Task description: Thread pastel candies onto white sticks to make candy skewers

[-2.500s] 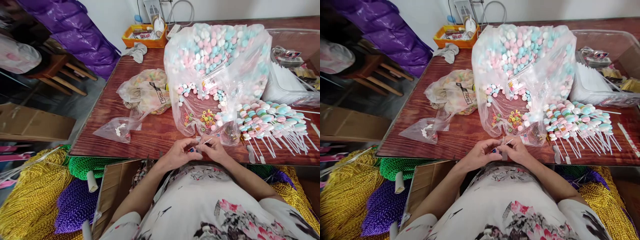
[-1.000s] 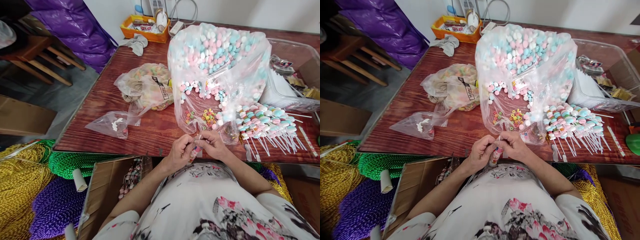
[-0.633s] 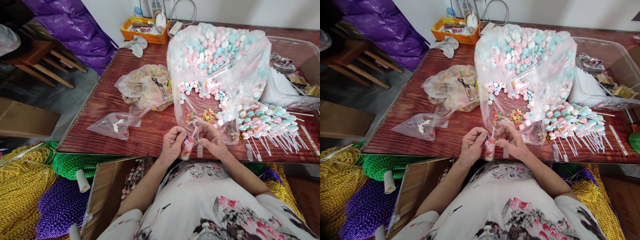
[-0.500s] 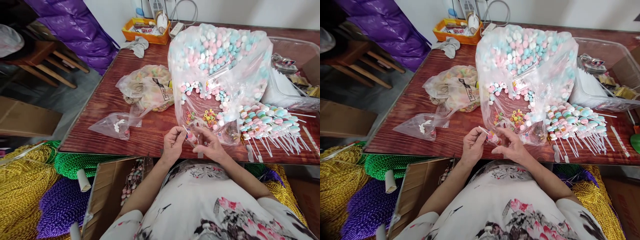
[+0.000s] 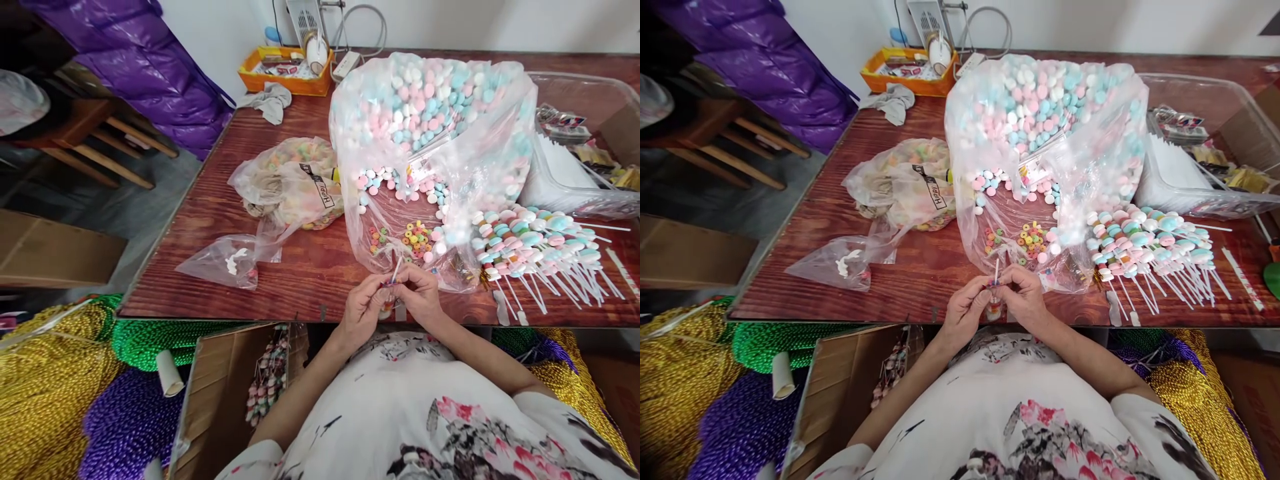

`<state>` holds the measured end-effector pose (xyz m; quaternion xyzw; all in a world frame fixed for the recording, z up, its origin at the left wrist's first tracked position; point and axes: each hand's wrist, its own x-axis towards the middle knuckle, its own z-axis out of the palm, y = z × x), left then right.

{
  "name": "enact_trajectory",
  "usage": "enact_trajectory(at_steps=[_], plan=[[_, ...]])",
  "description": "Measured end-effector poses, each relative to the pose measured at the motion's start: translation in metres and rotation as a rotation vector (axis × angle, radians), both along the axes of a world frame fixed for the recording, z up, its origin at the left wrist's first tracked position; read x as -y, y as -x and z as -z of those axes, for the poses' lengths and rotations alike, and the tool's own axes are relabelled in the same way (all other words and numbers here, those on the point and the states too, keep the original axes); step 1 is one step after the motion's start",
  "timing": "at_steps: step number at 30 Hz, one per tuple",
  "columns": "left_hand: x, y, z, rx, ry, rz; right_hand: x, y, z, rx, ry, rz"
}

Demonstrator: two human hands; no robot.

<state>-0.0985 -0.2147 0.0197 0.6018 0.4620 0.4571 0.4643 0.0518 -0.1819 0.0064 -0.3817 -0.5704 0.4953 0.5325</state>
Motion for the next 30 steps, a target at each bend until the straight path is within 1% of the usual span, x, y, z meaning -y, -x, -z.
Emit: enact_trajectory(at_steps=[2,4,5,7,10,12,13,15,17,18,20,21,23,25,26,28,29,30], plan=[[0.000,-0.002,0.002,-0.051,-0.009,-0.011,0.000,0.000,0.002,0.003,0.055,0.000],[-0.001,-0.004,0.003,-0.086,0.011,0.006,-0.001,-0.003,0.002,0.003,0.107,-0.052],[-0.002,-0.004,0.003,-0.098,0.021,0.022,-0.001,-0.004,0.000,0.005,0.106,-0.081],[-0.004,-0.004,0.002,-0.119,0.036,0.076,-0.002,-0.007,-0.003,0.043,0.013,-0.087],[-0.008,-0.001,-0.003,-0.146,0.082,0.183,-0.001,-0.007,-0.005,0.162,-0.246,0.026],[-0.010,0.001,-0.006,-0.122,0.157,0.247,0.001,-0.005,-0.004,0.231,-0.381,0.079],[-0.011,0.002,-0.006,-0.079,0.223,0.278,0.001,-0.003,-0.003,0.252,-0.414,0.084],[-0.013,0.004,-0.005,0.080,0.409,0.319,0.000,-0.001,-0.002,0.265,-0.415,0.083],[-0.015,0.004,-0.002,0.284,0.596,0.319,-0.002,-0.002,-0.003,0.261,-0.385,0.109],[-0.017,0.005,-0.001,0.370,0.665,0.317,-0.004,-0.006,-0.004,0.281,-0.400,0.131],[-0.019,0.006,0.000,0.483,0.744,0.346,-0.007,-0.017,-0.009,0.417,-0.534,0.140],[-0.020,0.008,0.000,0.512,0.770,0.390,-0.008,-0.024,-0.012,0.540,-0.635,0.106],[-0.021,0.011,0.000,0.535,0.825,0.509,-0.008,-0.039,-0.017,0.809,-0.833,-0.029],[-0.022,0.014,0.001,0.514,0.893,0.652,-0.006,-0.050,-0.019,1.002,-0.942,-0.181],[-0.022,0.014,0.002,0.489,0.927,0.724,-0.004,-0.054,-0.019,1.053,-0.971,-0.237],[-0.020,0.013,0.003,0.421,0.965,0.840,0.001,-0.057,-0.016,1.087,-0.993,-0.303],[-0.020,0.013,0.003,0.371,0.957,0.880,0.004,-0.057,-0.014,1.091,-0.984,-0.319],[-0.019,0.011,0.003,0.294,0.916,0.903,0.008,-0.056,-0.011,1.092,-0.955,-0.325]])
